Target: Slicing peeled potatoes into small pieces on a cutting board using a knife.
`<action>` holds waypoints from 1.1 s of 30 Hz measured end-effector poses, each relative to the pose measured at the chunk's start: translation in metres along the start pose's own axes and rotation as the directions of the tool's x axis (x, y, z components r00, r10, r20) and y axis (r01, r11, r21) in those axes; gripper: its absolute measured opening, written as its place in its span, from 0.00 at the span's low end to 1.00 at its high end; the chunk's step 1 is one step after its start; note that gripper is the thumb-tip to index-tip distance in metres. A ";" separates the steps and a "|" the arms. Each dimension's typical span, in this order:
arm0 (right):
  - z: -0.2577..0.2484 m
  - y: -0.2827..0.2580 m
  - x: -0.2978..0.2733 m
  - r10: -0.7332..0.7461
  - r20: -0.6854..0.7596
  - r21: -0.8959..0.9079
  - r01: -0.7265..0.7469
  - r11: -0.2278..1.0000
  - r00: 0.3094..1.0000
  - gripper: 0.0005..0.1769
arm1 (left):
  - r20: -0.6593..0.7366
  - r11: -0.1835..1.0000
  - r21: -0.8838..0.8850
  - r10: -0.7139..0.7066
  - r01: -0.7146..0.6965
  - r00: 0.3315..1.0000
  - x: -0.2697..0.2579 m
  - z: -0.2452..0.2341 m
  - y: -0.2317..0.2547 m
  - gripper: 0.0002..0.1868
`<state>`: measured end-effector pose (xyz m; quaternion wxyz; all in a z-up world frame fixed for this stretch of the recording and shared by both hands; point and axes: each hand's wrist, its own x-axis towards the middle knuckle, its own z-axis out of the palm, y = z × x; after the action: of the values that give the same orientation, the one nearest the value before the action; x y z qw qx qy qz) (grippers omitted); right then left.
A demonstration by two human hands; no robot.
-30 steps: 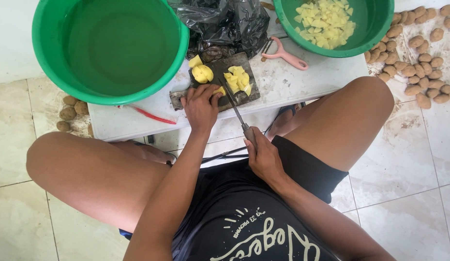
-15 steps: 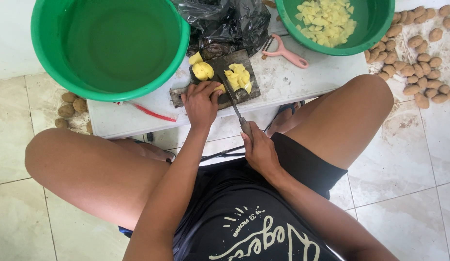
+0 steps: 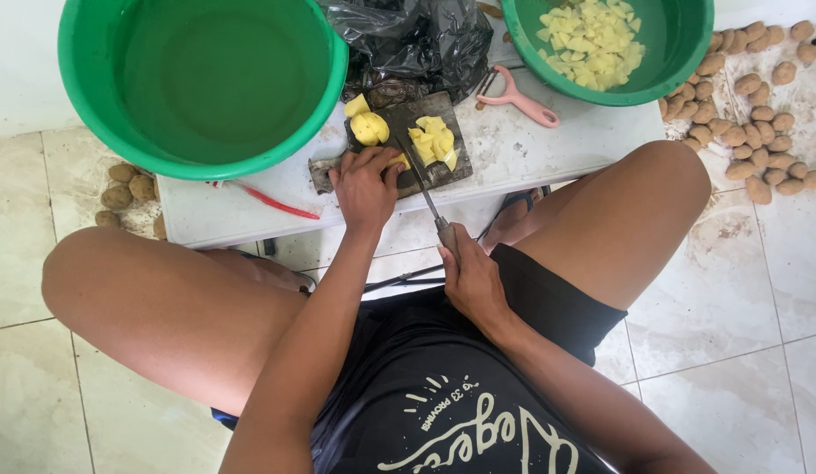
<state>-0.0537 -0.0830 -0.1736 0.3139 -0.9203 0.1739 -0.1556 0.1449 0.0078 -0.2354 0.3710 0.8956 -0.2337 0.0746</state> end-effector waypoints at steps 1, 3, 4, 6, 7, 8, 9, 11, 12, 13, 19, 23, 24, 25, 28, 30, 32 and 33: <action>0.001 0.002 -0.001 -0.005 -0.015 -0.022 0.005 1.000 1.000 0.25 | -0.001 1.000 0.003 -0.001 0.001 1.000 0.000 0.000 0.001 0.07; 0.004 0.005 -0.003 -0.010 -0.025 -0.041 0.009 0.999 1.000 0.26 | 0.000 1.000 0.008 -0.008 0.008 1.000 -0.001 -0.001 0.000 0.07; 0.006 0.007 -0.004 -0.018 -0.026 -0.065 0.016 0.998 1.000 0.26 | 0.001 1.000 0.013 -0.009 0.009 1.000 -0.001 -0.001 0.000 0.08; 0.009 0.010 -0.004 -0.023 -0.024 -0.087 0.021 0.996 0.999 0.26 | 0.005 1.000 0.019 -0.012 0.012 1.000 0.000 0.001 -0.001 0.08; 0.010 0.011 -0.004 -0.034 -0.024 -0.115 0.031 0.993 0.999 0.26 | -0.003 1.000 0.026 -0.006 0.006 1.000 0.001 0.002 -0.001 0.08; 0.012 0.011 -0.006 -0.041 -0.018 -0.142 0.038 0.989 0.999 0.26 | -0.006 0.999 0.034 -0.004 0.004 1.000 -0.002 0.001 -0.001 0.08; 0.012 0.010 -0.007 -0.034 -0.011 -0.140 0.032 0.990 0.999 0.26 | 0.001 0.999 0.035 -0.010 0.010 1.000 -0.004 0.001 -0.002 0.08; 0.013 0.009 -0.003 -0.034 0.009 -0.111 0.035 0.993 0.999 0.26 | -0.005 0.999 0.042 0.001 -0.001 1.000 -0.002 0.003 -0.002 0.09; 0.016 0.012 0.001 -0.033 0.007 -0.110 0.034 0.993 0.999 0.26 | -0.004 0.999 0.042 0.003 -0.003 1.000 -0.001 0.003 -0.003 0.09; 0.018 0.014 0.005 -0.025 0.006 -0.074 0.025 0.997 1.000 0.27 | -0.002 0.999 0.034 0.007 -0.007 1.000 -0.001 0.003 -0.004 0.09; 0.012 0.008 -0.001 0.000 0.003 -0.040 0.000 0.999 1.000 0.27 | 0.002 1.000 -0.004 -0.002 0.002 1.000 -0.005 -0.003 0.003 0.08; -0.002 0.006 -0.014 0.002 0.043 -0.106 0.003 0.994 0.999 0.27 | 0.010 1.000 -0.001 0.002 -0.002 1.000 -0.001 -0.006 0.002 0.08; -0.006 0.006 -0.018 0.005 0.042 -0.108 0.000 0.994 0.999 0.27 | 0.013 1.000 -0.003 0.003 -0.003 1.000 -0.003 -0.005 0.002 0.08; -0.009 0.005 -0.023 0.021 0.047 -0.085 -0.016 0.996 0.999 0.27 | 0.008 1.000 0.000 -0.001 0.001 1.000 -0.005 -0.004 0.002 0.08; -0.017 -0.001 -0.020 0.042 0.030 -0.023 -0.041 0.999 0.999 0.26 | -0.007 1.000 0.007 0.002 -0.002 1.000 -0.002 -0.002 0.002 0.08; -0.019 -0.003 -0.018 0.049 0.011 0.015 -0.049 0.999 0.999 0.26 | -0.015 1.000 0.011 0.005 -0.005 1.000 -0.002 -0.003 0.002 0.08; -0.019 -0.001 -0.016 0.060 -0.032 0.077 -0.057 0.995 0.998 0.26 | 0.002 1.000 -0.004 -0.010 0.010 1.000 -0.002 -0.006 0.004 0.07; -0.019 -0.004 -0.014 0.058 -0.034 0.077 -0.055 0.996 0.998 0.26 | -0.001 1.000 -0.003 -0.009 0.009 1.000 -0.002 -0.008 0.005 0.07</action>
<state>-0.0729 -0.0842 -0.1595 0.3497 -0.8995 0.1994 -0.1700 0.1417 0.0108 -0.2277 0.3729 0.8960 -0.2299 0.0729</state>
